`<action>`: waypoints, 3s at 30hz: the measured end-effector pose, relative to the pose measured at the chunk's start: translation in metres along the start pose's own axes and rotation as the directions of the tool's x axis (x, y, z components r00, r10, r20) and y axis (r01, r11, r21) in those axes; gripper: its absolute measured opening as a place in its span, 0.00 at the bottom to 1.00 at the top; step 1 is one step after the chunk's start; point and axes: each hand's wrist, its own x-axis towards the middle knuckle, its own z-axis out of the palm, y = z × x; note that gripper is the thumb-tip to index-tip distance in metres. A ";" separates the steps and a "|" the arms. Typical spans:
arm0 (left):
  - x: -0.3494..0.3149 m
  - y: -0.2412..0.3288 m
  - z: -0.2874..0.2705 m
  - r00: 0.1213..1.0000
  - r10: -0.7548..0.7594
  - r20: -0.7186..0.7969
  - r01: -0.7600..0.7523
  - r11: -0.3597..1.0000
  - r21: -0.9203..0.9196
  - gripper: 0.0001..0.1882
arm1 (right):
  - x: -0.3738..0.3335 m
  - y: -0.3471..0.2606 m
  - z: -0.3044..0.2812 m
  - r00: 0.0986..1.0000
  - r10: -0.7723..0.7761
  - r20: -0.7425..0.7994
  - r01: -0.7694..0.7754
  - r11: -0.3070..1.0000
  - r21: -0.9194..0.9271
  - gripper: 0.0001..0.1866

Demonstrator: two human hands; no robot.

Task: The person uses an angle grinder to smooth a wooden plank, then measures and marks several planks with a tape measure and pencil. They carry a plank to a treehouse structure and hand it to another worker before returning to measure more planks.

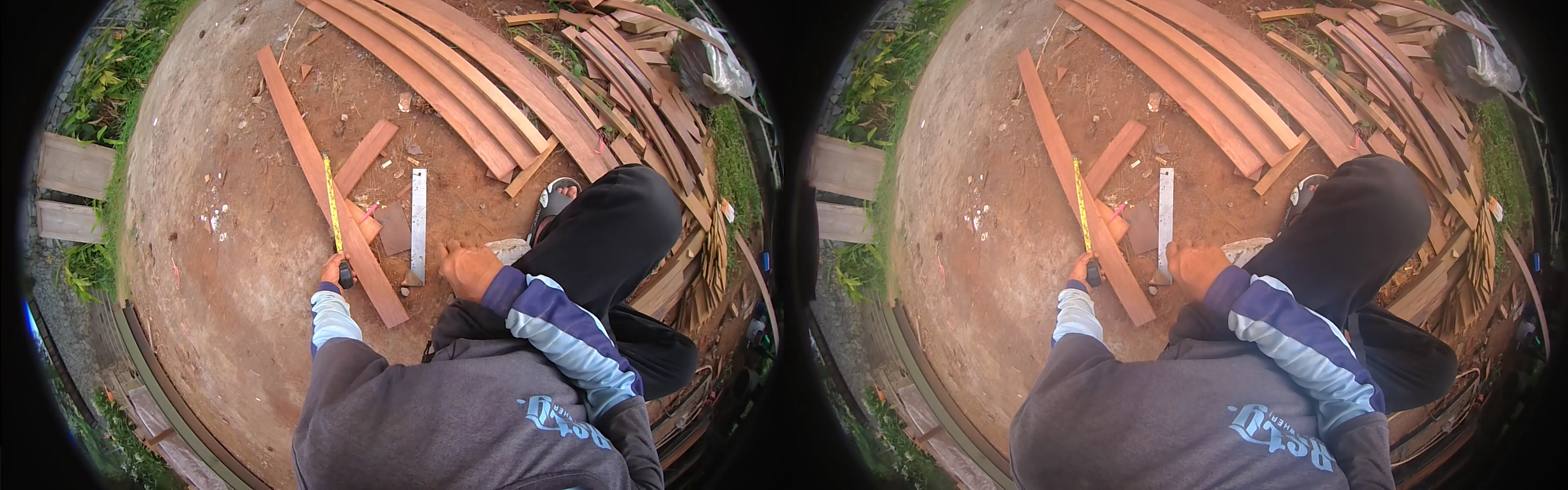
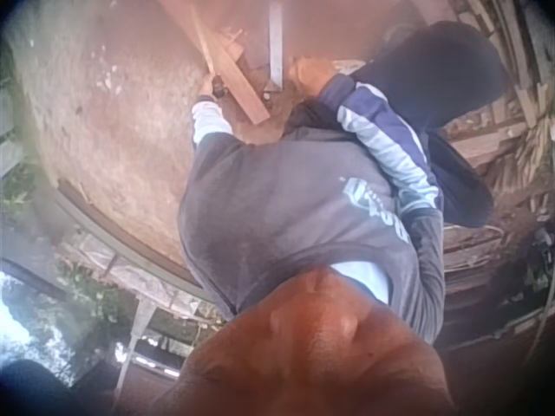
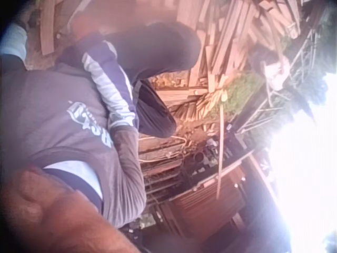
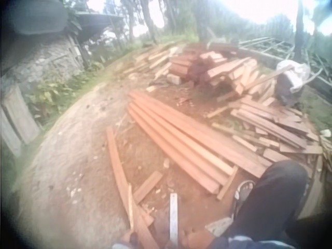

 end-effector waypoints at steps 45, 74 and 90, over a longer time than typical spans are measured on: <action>-0.060 0.040 0.462 0.817 0.188 0.545 -0.115 0.980 -0.165 0.13 | 0.072 0.349 0.052 0.663 0.681 -0.310 -0.555 0.725 0.407 0.34; -0.050 0.028 0.636 0.517 -0.180 0.837 -0.002 0.977 0.211 0.15 | -0.549 0.318 0.123 -0.065 0.993 -0.094 -0.970 -0.085 -0.226 0.33; -0.196 -0.004 0.725 0.194 -0.623 0.758 -0.979 -0.070 0.193 0.15 | -0.360 0.334 0.090 -0.237 0.912 0.334 0.655 -0.104 0.749 0.19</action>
